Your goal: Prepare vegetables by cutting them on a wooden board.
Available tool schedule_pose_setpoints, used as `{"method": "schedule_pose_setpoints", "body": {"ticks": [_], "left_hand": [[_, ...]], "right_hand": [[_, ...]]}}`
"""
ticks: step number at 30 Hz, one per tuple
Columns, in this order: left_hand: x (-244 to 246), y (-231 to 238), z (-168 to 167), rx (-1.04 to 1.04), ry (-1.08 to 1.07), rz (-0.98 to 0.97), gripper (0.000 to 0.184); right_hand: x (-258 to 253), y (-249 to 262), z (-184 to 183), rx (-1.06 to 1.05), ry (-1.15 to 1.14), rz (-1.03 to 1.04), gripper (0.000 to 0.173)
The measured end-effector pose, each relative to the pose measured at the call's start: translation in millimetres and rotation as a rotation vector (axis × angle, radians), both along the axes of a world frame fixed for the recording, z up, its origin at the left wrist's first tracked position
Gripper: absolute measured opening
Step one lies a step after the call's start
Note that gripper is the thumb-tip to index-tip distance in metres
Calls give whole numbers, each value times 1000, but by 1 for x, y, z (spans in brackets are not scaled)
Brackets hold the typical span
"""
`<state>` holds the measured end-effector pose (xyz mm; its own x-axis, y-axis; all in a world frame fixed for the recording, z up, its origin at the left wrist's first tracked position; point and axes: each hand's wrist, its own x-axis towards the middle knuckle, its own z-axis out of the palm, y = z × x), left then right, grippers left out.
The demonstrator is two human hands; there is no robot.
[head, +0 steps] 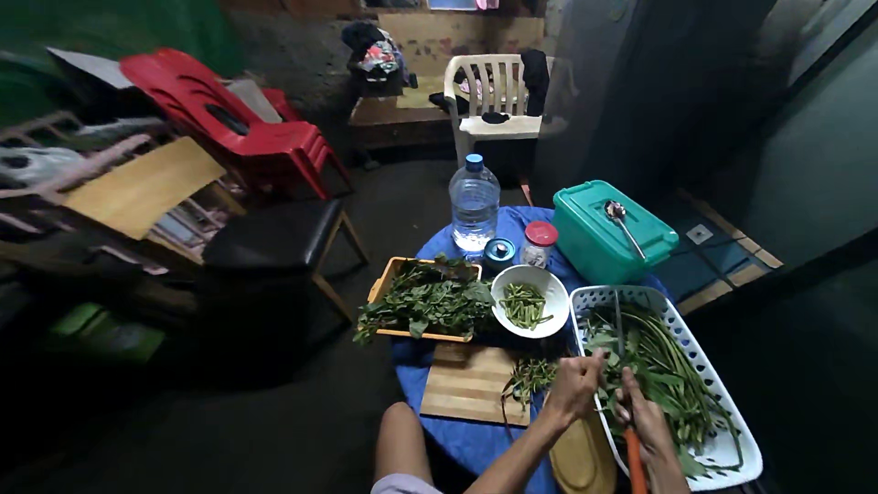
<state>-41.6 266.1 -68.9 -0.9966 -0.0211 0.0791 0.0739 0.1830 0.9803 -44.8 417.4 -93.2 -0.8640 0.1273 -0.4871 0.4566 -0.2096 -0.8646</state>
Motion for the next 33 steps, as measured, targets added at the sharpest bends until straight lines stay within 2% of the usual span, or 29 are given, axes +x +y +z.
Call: {"method": "schedule_pose_setpoints", "body": {"ticks": [3,6,8,12,14,16,19,21,22,24,25,26,27,30,33], "left_hand": [[10,-30,-11,-43,-26,71,49],[15,-68,-34,-252,-238,88,48],[14,-89,-53,-422,-356,56,40],[10,-99,-59,-604,-505,-3,43],[4,-84,-51,-605,-383,4,43],[-7,-53,-42,-588,-170,-49,44],[-28,15,-22,-659,-31,-331,52],[-34,68,-23,-783,-24,-533,72],[-35,93,-29,-886,-70,-620,89],[-38,128,-51,-1080,-125,-689,121],[-43,137,-62,-1143,-151,-684,127],[-49,140,-72,-1168,-187,-666,126],[-58,140,-77,-1156,-244,-650,116],[-93,124,-71,-993,-349,-572,65],[-124,102,-54,-911,-365,-539,51]], "right_hand": [[-10,19,3,58,-92,81,42],[-10,40,12,99,-152,184,39],[-10,51,18,184,-169,232,41],[-1,72,23,331,-130,246,47],[10,83,25,286,-83,160,45],[27,95,19,171,-39,30,44],[49,109,8,21,-55,-149,45],[63,117,-1,-33,-76,-230,48],[69,122,-4,-55,-83,-262,48],[78,129,-9,-96,-84,-323,48],[81,132,-10,-113,-78,-353,48],[82,134,-12,-137,-67,-381,48],[81,134,-14,-174,-56,-417,48],[76,133,-11,-271,-54,-485,50],[71,130,-12,-321,-75,-500,51]]}}
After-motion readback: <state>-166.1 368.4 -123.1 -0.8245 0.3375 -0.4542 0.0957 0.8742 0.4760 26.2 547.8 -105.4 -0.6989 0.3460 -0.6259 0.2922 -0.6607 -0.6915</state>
